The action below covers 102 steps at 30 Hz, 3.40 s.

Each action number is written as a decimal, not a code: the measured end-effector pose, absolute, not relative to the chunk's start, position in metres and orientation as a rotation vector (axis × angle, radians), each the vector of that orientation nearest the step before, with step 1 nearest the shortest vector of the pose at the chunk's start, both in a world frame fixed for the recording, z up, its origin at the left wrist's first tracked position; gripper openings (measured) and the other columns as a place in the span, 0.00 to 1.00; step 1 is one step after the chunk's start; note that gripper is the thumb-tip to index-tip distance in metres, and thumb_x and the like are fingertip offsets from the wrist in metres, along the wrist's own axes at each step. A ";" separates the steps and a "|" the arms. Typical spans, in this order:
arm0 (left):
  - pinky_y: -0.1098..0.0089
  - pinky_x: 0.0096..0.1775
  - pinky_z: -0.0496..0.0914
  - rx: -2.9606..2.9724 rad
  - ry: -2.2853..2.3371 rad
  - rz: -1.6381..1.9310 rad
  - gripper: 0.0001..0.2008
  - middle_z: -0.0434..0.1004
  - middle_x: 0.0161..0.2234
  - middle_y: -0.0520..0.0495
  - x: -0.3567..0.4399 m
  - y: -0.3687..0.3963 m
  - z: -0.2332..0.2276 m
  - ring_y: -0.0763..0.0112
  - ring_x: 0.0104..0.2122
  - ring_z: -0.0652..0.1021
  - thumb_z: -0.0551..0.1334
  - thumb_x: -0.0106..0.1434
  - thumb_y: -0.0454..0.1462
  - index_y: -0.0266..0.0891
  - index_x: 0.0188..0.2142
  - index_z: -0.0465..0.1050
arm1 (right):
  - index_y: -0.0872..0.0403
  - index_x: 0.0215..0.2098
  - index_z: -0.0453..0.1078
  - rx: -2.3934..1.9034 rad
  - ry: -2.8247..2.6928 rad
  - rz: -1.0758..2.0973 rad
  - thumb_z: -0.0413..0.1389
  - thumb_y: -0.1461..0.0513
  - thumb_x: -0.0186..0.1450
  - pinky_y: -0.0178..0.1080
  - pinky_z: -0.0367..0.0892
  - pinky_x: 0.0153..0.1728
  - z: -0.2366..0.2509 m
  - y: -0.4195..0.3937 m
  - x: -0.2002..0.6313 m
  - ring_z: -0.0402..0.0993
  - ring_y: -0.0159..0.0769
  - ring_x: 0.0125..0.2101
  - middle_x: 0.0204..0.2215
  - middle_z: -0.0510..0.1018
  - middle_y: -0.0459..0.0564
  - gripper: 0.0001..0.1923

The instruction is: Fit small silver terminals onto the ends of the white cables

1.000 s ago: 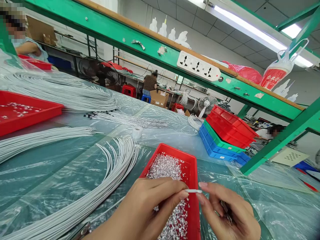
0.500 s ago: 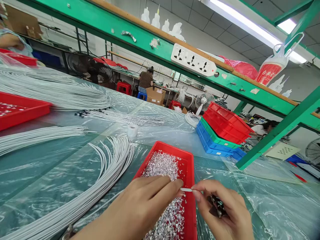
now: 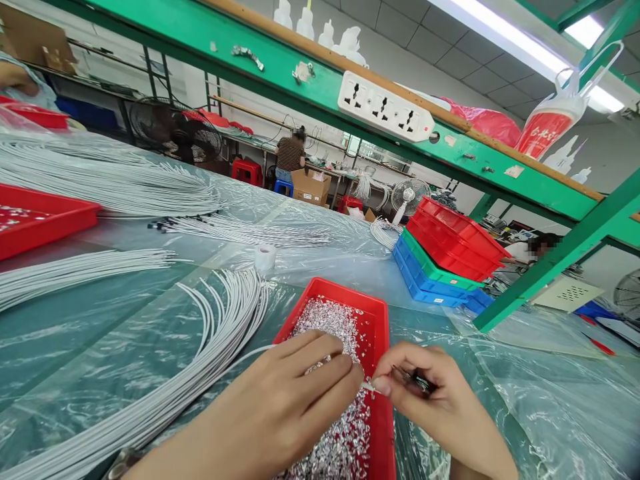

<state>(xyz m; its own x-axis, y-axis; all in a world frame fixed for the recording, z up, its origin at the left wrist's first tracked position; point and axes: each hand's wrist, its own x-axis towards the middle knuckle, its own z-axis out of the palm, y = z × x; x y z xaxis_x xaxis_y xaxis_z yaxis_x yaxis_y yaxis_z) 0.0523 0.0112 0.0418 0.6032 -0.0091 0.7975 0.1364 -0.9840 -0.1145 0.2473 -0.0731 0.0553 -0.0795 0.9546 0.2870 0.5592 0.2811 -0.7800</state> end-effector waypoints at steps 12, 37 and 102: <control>0.66 0.41 0.68 -2.672 -0.056 -1.271 0.21 0.81 0.39 0.47 0.044 0.009 0.042 0.65 0.37 0.77 0.39 0.73 0.28 0.35 0.46 0.71 | 0.54 0.29 0.68 -1.130 -1.649 0.970 0.57 0.64 0.65 0.33 0.48 0.20 0.061 -0.066 0.247 0.51 0.29 0.20 0.20 0.62 0.39 0.07; 0.82 0.29 0.71 -3.227 -0.673 -2.320 0.08 0.79 0.25 0.56 0.065 -0.005 0.041 0.79 0.25 0.78 0.61 0.64 0.32 0.41 0.31 0.77 | 0.42 0.43 0.70 -1.213 -1.466 0.053 0.55 0.66 0.65 0.31 0.54 0.17 0.046 -0.081 0.205 0.57 0.28 0.16 0.19 0.59 0.36 0.13; 0.77 0.19 0.55 -3.311 -1.588 -2.792 0.20 0.75 0.23 0.48 0.020 -0.018 0.037 0.81 0.15 0.62 0.66 0.59 0.52 0.34 0.34 0.75 | 0.57 0.38 0.78 -1.362 -1.430 0.296 0.56 0.52 0.64 0.34 0.72 0.35 0.050 -0.065 0.250 0.77 0.46 0.36 0.33 0.79 0.51 0.17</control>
